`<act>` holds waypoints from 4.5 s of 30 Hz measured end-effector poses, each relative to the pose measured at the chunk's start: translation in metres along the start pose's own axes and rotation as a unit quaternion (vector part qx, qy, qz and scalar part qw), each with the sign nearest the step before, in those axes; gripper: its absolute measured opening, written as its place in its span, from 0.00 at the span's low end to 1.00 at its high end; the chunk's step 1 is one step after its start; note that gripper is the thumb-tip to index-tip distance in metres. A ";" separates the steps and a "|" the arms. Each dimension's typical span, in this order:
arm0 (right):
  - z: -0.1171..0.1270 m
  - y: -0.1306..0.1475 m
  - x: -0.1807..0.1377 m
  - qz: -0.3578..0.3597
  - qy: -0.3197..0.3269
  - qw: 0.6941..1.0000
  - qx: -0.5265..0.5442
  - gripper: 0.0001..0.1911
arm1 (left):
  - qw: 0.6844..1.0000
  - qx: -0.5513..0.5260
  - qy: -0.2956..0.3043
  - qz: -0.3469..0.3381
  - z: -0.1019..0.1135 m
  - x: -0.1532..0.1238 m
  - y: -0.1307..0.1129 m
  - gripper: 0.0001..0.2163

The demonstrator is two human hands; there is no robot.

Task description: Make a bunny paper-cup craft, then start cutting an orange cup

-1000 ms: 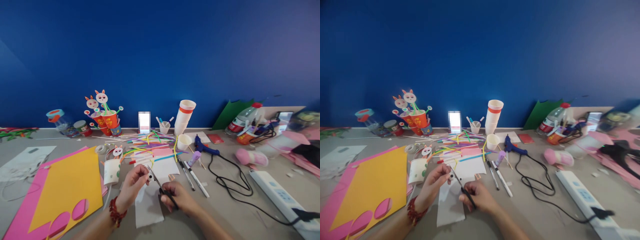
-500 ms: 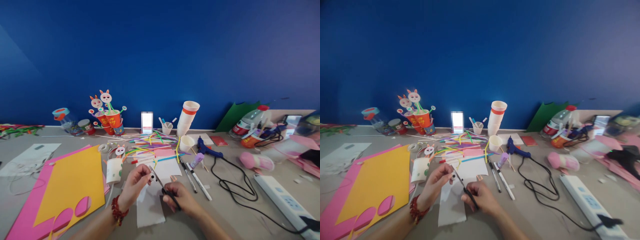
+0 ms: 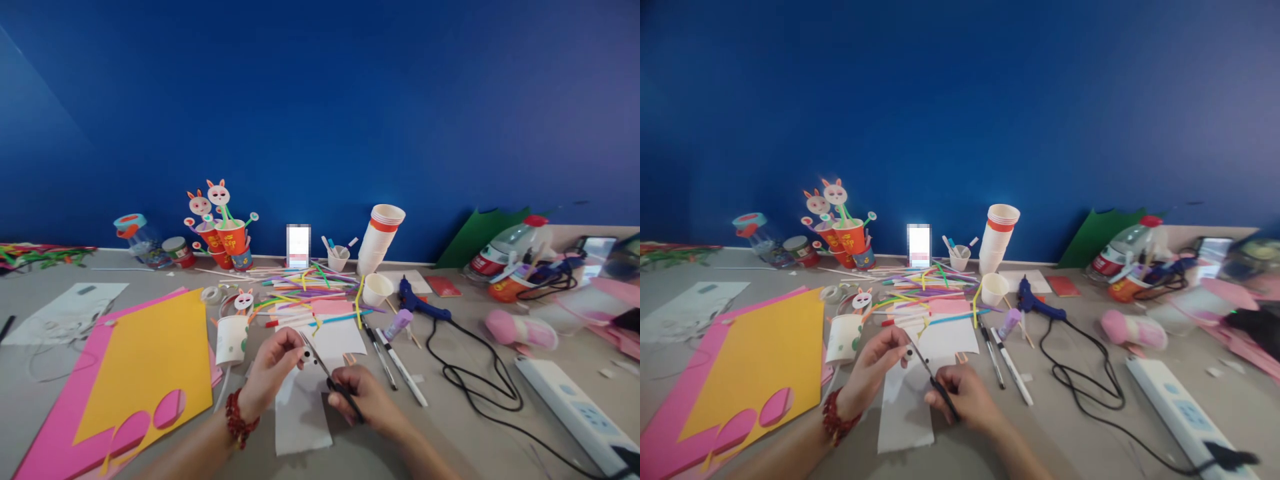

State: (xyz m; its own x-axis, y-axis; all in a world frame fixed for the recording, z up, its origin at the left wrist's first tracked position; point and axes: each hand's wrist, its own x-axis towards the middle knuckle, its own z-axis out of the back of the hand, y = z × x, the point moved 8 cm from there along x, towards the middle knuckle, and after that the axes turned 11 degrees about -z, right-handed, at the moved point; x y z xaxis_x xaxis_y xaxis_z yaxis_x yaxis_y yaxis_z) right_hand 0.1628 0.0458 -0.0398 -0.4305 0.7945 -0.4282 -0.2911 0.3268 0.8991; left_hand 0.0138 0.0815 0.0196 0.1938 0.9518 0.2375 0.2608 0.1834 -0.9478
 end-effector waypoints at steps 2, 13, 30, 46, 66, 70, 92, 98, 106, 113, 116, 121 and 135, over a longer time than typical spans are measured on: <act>0.000 0.000 0.000 -0.001 0.001 1.000 0.001 0.34 | 1.000 -0.002 -0.004 -0.001 0.000 0.000 -0.001 0.12; 0.001 0.000 0.001 0.007 -0.003 1.000 -0.018 0.35 | 1.000 -0.011 -0.020 -0.003 0.001 0.001 -0.002 0.11; 0.000 0.006 -0.002 0.016 -0.008 0.999 -0.032 0.36 | 1.000 -0.013 -0.019 -0.016 0.003 0.002 -0.001 0.11; 0.000 0.006 -0.002 0.019 -0.017 0.999 -0.040 0.35 | 0.999 -0.014 -0.024 -0.019 0.005 0.001 -0.001 0.11; -0.004 -0.003 0.000 -0.014 0.006 1.000 0.009 0.35 | 1.000 -0.005 -0.010 0.005 -0.002 0.001 -0.001 0.13; -0.005 -0.004 0.000 -0.017 0.009 1.000 0.015 0.35 | 1.000 0.002 -0.011 0.004 -0.001 0.002 -0.002 0.12; -0.006 -0.004 0.000 -0.019 0.015 1.000 0.010 0.35 | 1.000 0.007 -0.007 0.012 -0.002 0.002 -0.002 0.13; -0.005 -0.001 0.000 -0.010 0.008 1.000 -0.004 0.35 | 1.000 0.014 -0.011 0.013 -0.002 0.002 -0.004 0.14; -0.004 0.000 -0.001 -0.005 -0.002 1.000 -0.025 0.34 | 1.000 0.005 -0.012 0.009 -0.002 0.002 -0.002 0.14; -0.003 0.000 -0.001 0.001 -0.003 1.000 -0.029 0.35 | 1.000 -0.001 -0.016 0.011 -0.001 0.001 -0.001 0.14; -0.003 0.001 -0.001 -0.001 -0.002 0.999 -0.032 0.34 | 1.000 0.001 -0.016 0.012 0.000 0.001 0.000 0.14; -0.002 0.000 -0.001 -0.003 -0.005 0.999 -0.034 0.33 | 1.000 -0.001 -0.017 0.010 0.000 0.001 0.000 0.13; -0.001 0.004 -0.002 0.008 -0.015 0.999 -0.045 0.34 | 1.000 -0.004 -0.029 0.009 0.001 0.001 0.000 0.13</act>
State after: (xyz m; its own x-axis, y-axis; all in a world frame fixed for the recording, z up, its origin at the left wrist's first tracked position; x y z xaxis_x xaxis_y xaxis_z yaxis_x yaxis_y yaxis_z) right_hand 0.1618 0.0451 -0.0359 -0.4110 0.8146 -0.4093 -0.3599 0.2675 0.8938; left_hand 0.0128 0.0825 0.0197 0.1446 0.9676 0.2071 0.2647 0.1639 -0.9503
